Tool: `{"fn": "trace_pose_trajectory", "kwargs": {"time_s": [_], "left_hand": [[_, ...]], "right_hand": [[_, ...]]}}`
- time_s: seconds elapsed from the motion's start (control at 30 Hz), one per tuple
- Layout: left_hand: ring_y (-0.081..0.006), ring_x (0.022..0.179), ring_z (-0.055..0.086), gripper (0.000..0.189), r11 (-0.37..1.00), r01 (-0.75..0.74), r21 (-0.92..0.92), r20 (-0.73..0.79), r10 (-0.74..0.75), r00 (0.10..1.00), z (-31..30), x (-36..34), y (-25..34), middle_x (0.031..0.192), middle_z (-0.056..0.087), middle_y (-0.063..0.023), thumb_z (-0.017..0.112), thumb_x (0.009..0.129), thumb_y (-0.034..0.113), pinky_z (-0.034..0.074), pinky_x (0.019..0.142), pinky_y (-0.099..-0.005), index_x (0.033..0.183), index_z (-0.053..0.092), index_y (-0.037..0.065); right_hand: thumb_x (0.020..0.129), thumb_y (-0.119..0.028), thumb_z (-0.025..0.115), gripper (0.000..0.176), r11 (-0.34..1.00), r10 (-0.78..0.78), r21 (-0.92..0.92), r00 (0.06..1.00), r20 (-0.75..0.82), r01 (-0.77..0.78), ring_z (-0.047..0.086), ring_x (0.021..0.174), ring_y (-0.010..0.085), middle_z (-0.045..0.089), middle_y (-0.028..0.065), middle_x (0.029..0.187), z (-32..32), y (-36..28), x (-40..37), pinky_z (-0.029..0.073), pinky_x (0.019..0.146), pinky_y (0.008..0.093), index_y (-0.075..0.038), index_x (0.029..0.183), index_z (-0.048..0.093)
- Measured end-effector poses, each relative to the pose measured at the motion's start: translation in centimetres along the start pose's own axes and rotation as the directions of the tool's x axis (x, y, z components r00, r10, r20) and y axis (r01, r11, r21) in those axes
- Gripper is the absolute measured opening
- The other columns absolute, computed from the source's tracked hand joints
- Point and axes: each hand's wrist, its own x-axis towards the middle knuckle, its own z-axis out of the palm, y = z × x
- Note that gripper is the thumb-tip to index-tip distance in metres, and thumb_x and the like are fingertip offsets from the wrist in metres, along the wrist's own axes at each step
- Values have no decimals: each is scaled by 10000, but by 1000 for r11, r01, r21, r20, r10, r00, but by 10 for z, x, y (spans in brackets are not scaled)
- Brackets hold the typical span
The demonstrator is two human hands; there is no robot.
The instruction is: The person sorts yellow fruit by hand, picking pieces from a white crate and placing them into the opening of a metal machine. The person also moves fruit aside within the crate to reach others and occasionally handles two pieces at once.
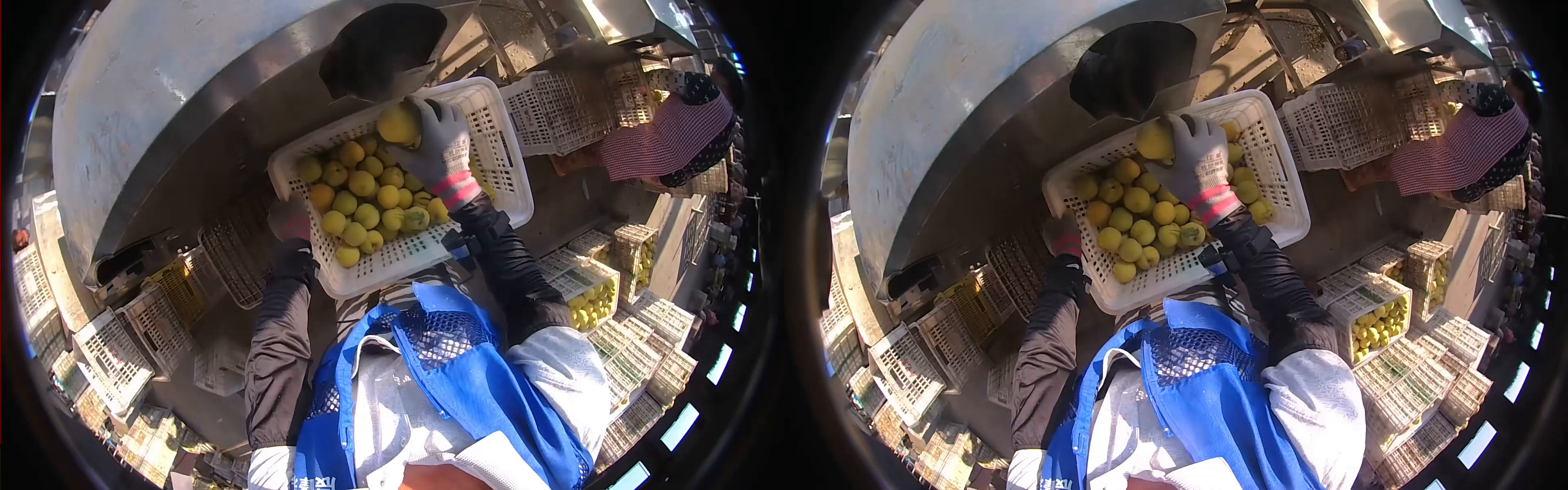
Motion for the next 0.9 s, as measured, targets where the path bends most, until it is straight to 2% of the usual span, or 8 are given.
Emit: {"fn": "trace_pose_trajectory", "kwargs": {"time_s": [0.17,0.23,0.3,0.33,0.4,0.7,0.77,0.9], "left_hand": [[-418,941,703,488,989,-96,110,34,92,995,4,4,-7,969,711,-286,651,790,371,558,837,-491,996,723,-66],[-421,949,700,490,997,-59,49,12,58,998,0,-3,-1,971,711,-286,650,790,377,556,842,-491,992,723,-64],[-424,957,697,493,1000,-11,-7,-4,11,1000,-10,-11,12,974,710,-285,649,790,383,555,848,-490,988,724,-61],[-426,960,695,489,1000,21,-14,8,-21,1000,-13,-13,16,979,710,-284,651,793,383,553,851,-491,989,724,-59],[-428,963,694,485,998,58,-18,26,-57,998,-12,-15,15,984,710,-283,654,795,384,551,855,-492,989,723,-56],[-441,985,681,543,1000,17,1,40,-17,999,-11,-10,7,988,705,-286,656,807,435,537,869,-513,1026,706,-60],[-435,886,696,505,986,-154,63,-49,157,986,-9,-14,6,884,700,-284,605,839,437,542,790,-513,892,715,-53],[-424,891,705,505,1000,-10,13,26,10,1000,-1,-2,0,898,705,-289,614,808,414,554,800,-498,929,723,-64]], "right_hand": [[584,-324,882,723,978,-132,-187,969,-207,94,551,1029,374,559,151,1169,18,-21,49,441,866,478,-123,1223,607],[598,-295,871,723,983,-110,-162,983,-146,86,542,1054,409,537,173,1237,26,-25,53,448,894,502,-136,1251,606],[617,-261,850,761,993,-73,83,987,-140,85,539,1087,423,548,197,1252,35,-26,48,453,935,517,-88,1304,572],[617,-261,850,761,993,-74,85,988,-137,87,539,1087,423,548,197,1252,39,-24,45,453,935,517,-88,1304,572],[635,-236,829,796,964,99,260,978,-184,-49,535,1119,423,562,220,1251,43,-21,39,456,969,517,-10,1336,527],[636,-234,830,786,987,-35,139,962,-272,76,543,1093,424,576,230,1207,57,-15,46,458,952,516,40,1301,514],[637,-238,837,775,983,-53,156,968,-244,93,557,1064,425,581,227,1211,81,-1,72,466,937,520,10,1299,518],[664,-253,831,644,965,-114,181,926,-360,189,589,1024,398,622,194,1124,66,6,75,499,875,488,-35,1220,589]]}}
